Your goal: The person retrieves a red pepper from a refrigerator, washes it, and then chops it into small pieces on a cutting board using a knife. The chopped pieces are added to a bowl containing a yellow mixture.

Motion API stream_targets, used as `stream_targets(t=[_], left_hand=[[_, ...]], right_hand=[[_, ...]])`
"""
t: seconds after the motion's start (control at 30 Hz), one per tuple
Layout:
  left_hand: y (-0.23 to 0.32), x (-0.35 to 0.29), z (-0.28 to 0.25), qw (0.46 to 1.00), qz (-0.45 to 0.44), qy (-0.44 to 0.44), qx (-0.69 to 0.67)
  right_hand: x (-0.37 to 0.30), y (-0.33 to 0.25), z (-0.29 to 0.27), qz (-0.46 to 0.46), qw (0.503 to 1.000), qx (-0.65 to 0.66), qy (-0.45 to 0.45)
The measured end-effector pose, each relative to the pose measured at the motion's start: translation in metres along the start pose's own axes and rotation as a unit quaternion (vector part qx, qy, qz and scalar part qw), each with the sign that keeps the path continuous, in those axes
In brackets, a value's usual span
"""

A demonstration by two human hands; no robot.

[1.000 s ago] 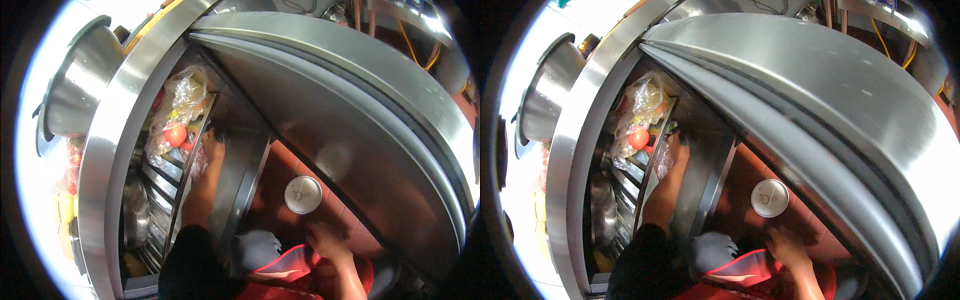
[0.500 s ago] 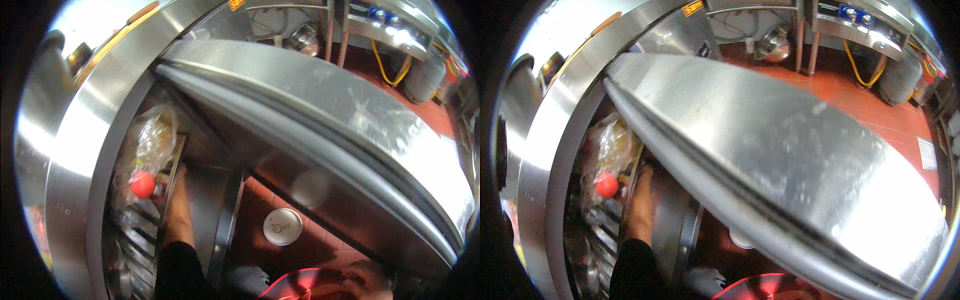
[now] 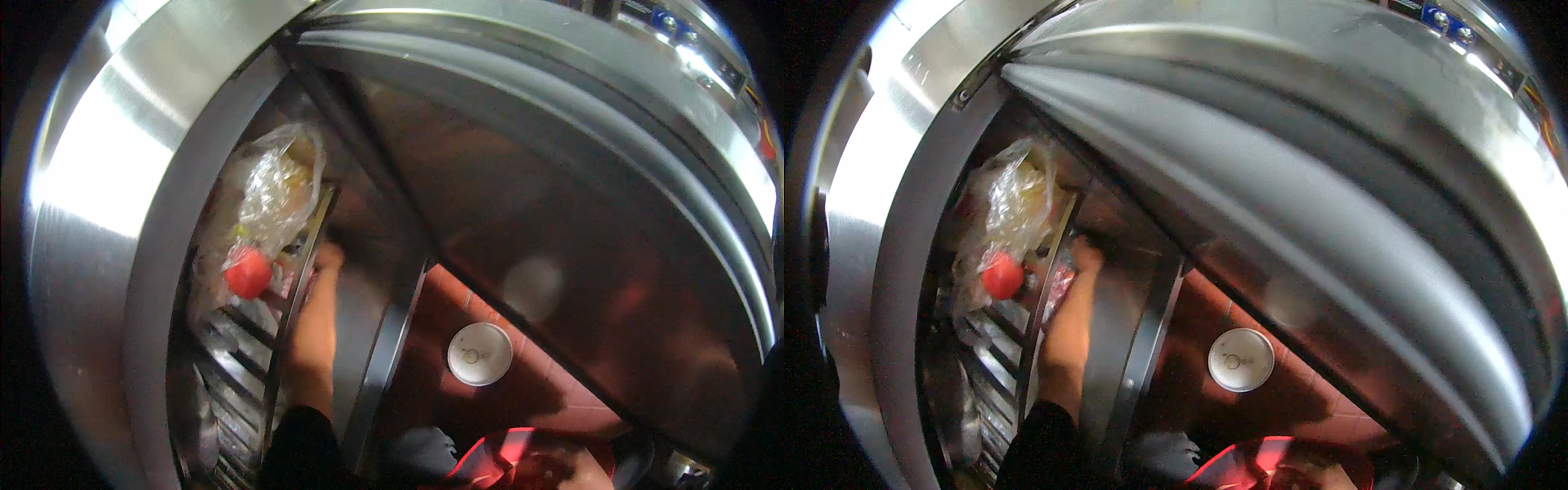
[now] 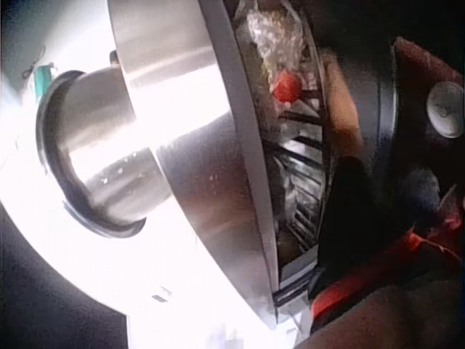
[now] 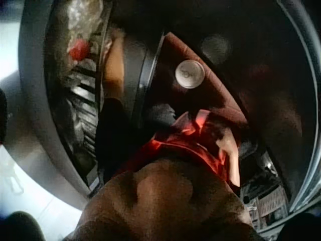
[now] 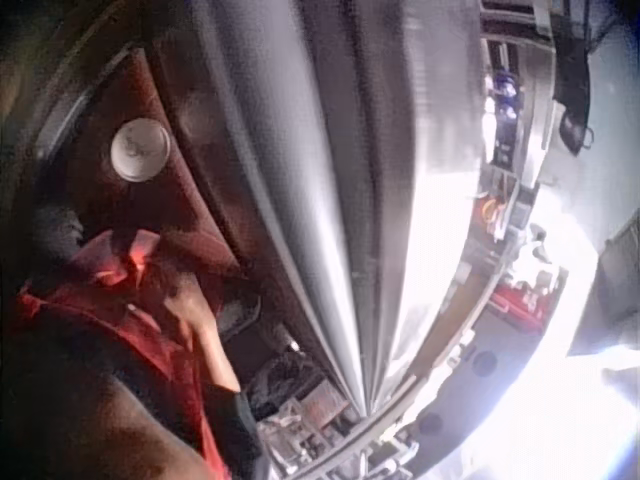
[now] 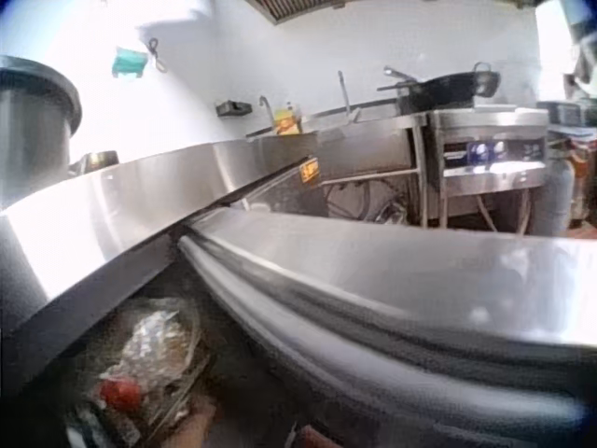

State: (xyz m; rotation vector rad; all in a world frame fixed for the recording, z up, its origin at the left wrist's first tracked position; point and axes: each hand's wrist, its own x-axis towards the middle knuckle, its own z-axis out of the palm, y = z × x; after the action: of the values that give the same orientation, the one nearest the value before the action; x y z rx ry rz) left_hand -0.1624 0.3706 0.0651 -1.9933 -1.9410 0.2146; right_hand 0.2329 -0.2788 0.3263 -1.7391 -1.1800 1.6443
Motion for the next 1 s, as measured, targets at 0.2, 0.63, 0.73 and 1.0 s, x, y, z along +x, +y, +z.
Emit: stream_targets(t=[0.2,0.63,0.73,1.0], left_hand=[[0.092,-0.123,-0.065,0.972,0.161,-0.022,-0.171],[-0.036,-0.124,-0.099,0.898,0.031,0.005,-0.439],[-0.006,-0.161,-0.109,0.931,0.08,0.036,-0.354],[0.025,-0.15,-0.056,0.915,0.188,0.009,-0.356]], right_hand=[[0.067,-0.007,0.023,-0.07,0.996,0.005,-0.047],[0.06,0.053,0.05,-0.056,0.991,-0.115,0.048],[0.059,0.069,0.049,-0.055,0.982,-0.166,0.073],[0.061,0.072,0.063,-0.039,0.975,-0.213,0.038]])
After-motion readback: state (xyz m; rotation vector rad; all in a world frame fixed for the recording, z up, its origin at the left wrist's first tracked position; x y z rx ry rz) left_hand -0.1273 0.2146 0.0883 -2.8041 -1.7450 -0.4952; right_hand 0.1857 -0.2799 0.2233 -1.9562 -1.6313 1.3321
